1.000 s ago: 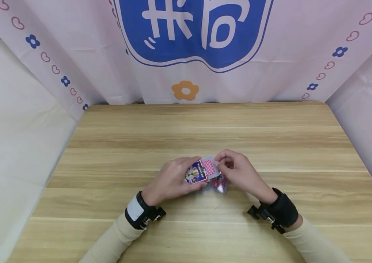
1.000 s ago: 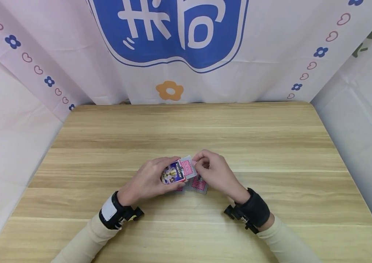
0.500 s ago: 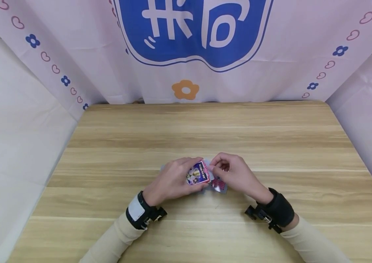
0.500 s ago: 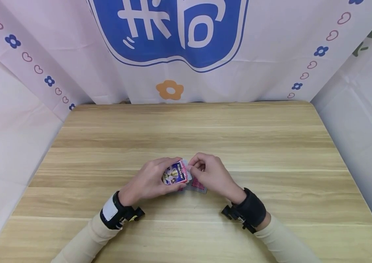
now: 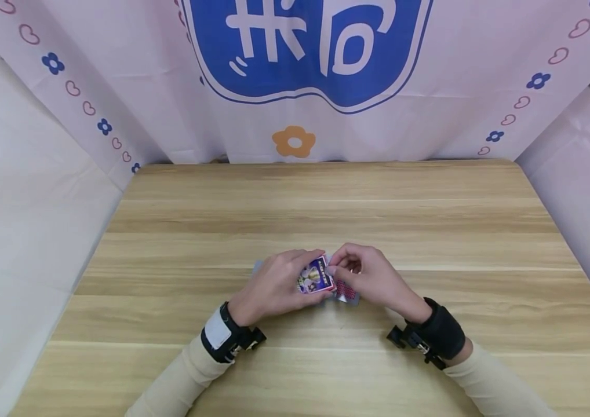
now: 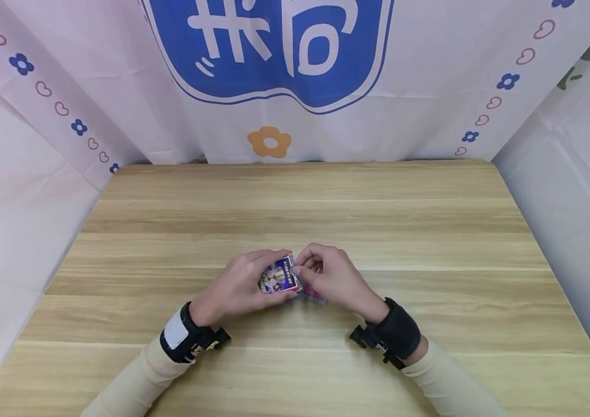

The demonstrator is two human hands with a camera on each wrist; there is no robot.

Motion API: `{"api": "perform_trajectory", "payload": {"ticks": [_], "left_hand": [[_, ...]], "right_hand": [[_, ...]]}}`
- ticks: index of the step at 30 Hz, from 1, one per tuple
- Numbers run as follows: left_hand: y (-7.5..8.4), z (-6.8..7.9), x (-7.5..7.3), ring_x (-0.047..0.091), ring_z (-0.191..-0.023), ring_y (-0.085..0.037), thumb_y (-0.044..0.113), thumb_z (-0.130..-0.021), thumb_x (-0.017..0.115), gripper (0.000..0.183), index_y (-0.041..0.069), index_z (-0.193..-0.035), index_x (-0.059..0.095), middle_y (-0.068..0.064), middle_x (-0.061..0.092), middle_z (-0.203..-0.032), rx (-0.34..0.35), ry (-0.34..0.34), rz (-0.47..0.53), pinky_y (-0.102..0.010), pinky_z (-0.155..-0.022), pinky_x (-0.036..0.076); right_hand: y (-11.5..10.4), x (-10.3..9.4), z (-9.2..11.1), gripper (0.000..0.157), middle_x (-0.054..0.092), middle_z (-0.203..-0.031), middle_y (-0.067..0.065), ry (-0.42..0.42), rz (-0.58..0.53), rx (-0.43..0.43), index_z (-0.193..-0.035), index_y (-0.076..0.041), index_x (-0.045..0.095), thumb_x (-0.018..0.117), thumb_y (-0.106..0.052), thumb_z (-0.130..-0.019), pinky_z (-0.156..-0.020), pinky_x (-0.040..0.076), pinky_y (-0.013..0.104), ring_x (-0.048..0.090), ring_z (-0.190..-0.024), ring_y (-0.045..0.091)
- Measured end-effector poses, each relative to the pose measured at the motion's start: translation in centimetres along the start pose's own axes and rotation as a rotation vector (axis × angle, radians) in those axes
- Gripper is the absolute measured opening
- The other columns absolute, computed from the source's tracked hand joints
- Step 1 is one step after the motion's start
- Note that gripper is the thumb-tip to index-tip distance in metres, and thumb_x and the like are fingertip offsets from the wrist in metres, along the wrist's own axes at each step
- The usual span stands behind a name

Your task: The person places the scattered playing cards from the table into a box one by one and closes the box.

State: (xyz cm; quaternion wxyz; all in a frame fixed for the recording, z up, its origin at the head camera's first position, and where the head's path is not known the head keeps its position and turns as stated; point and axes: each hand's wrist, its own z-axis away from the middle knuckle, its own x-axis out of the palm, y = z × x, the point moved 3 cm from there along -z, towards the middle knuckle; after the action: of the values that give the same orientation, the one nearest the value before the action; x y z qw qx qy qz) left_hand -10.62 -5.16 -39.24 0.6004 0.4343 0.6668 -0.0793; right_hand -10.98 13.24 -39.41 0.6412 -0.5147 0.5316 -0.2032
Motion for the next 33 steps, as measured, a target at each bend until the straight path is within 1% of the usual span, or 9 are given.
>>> {"api": "perform_trajectory", "payload": {"ticks": [3, 10, 17, 19, 22, 24, 27, 30, 33], "left_hand": [[0.1, 0.0, -0.1, 0.056, -0.081, -0.004, 0.055, -0.074, 0.07, 0.07, 0.009, -0.125, 0.058, -0.005, 0.067, -0.103, 0.003, 0.003, 0.004, -0.024, -0.063, 0.053], [-0.1, 0.2, -0.4, 0.056, -0.076, -0.005, 0.051, -0.072, 0.074, 0.071, 0.004, -0.123, 0.059, -0.007, 0.067, -0.1, 0.039, 0.063, 0.048, -0.023, -0.058, 0.051], [-0.6, 0.1, -0.5, 0.057, -0.078, -0.007, 0.05, -0.072, 0.074, 0.071, 0.003, -0.123, 0.058, -0.009, 0.067, -0.1, 0.061, 0.079, 0.035, -0.025, -0.06, 0.054], [-0.8, 0.0, -0.6, 0.058, -0.08, -0.008, 0.049, -0.072, 0.074, 0.072, 0.003, -0.124, 0.057, -0.009, 0.067, -0.1, 0.063, 0.087, 0.023, -0.027, -0.062, 0.055], [-1.3, 0.0, -0.9, 0.058, -0.081, -0.008, 0.05, -0.073, 0.073, 0.072, 0.004, -0.125, 0.056, -0.009, 0.068, -0.1, 0.048, 0.091, 0.006, -0.029, -0.064, 0.056], [-1.5, 0.1, -1.1, 0.058, -0.08, -0.008, 0.051, -0.073, 0.073, 0.072, 0.006, -0.126, 0.056, -0.008, 0.067, -0.1, 0.023, 0.086, -0.004, -0.029, -0.065, 0.056], [-1.8, 0.4, -1.2, 0.057, -0.079, -0.008, 0.051, -0.072, 0.074, 0.072, 0.008, -0.127, 0.056, -0.006, 0.067, -0.099, -0.013, 0.071, -0.013, -0.028, -0.065, 0.056], [-1.9, 0.6, -1.3, 0.057, -0.078, -0.007, 0.051, -0.072, 0.074, 0.071, 0.01, -0.127, 0.056, -0.005, 0.068, -0.098, -0.038, 0.067, -0.023, -0.028, -0.065, 0.056], [-2.1, 0.6, -1.3, 0.057, -0.077, -0.006, 0.051, -0.072, 0.073, 0.07, 0.01, -0.126, 0.057, -0.004, 0.068, -0.097, -0.042, 0.072, -0.029, -0.027, -0.066, 0.055]], "right_hand": [[-0.6, 0.0, 0.0, 0.004, 0.066, -0.076, 0.004, 0.003, -0.01, -0.001, -0.089, -0.009, 0.065, 0.068, -0.011, -0.087, -0.062, 0.051, 0.037, 0.059, -0.068, 0.016], [-4.1, -0.5, 0.0, 0.004, 0.065, -0.078, 0.015, -0.015, -0.03, 0.011, -0.089, 0.003, 0.063, 0.066, 0.0, -0.086, -0.065, 0.049, 0.042, 0.058, -0.071, 0.025], [-0.6, -0.1, -0.7, 0.005, 0.066, -0.079, 0.004, -0.026, -0.012, -0.003, -0.09, -0.011, 0.065, 0.065, -0.016, -0.09, -0.063, 0.051, 0.037, 0.058, -0.07, 0.013], [-0.3, -0.2, -0.9, 0.005, 0.066, -0.079, 0.003, -0.013, 0.018, -0.003, -0.091, -0.013, 0.066, 0.064, -0.018, -0.091, -0.063, 0.051, 0.038, 0.058, -0.07, 0.012], [0.0, -0.7, -1.2, 0.009, 0.065, -0.079, 0.002, 0.01, 0.175, -0.017, -0.093, -0.01, 0.065, 0.065, -0.019, -0.09, -0.062, 0.051, 0.036, 0.058, -0.07, 0.011], [0.4, -1.1, -1.1, 0.022, 0.065, -0.082, 0.003, 0.006, 0.341, 0.003, -0.097, -0.006, 0.064, 0.07, -0.024, -0.085, -0.062, 0.05, 0.036, 0.056, -0.071, 0.013], [1.3, -1.3, -0.7, 0.05, 0.061, -0.092, 0.009, -0.05, 0.563, 0.081, -0.106, -0.001, 0.061, 0.078, -0.036, -0.075, -0.065, 0.049, 0.037, 0.052, -0.077, 0.019], [2.0, -1.3, -0.2, 0.07, 0.056, -0.1, 0.013, -0.11, 0.642, 0.158, -0.112, 0.0, 0.058, 0.082, -0.046, -0.066, -0.069, 0.047, 0.039, 0.048, -0.084, 0.025], [2.4, -1.2, 0.1, 0.073, 0.053, -0.1, 0.013, -0.12, 0.656, 0.182, -0.111, -0.001, 0.058, 0.083, -0.048, -0.062, -0.068, 0.047, 0.04, 0.046, -0.084, 0.027]]}}
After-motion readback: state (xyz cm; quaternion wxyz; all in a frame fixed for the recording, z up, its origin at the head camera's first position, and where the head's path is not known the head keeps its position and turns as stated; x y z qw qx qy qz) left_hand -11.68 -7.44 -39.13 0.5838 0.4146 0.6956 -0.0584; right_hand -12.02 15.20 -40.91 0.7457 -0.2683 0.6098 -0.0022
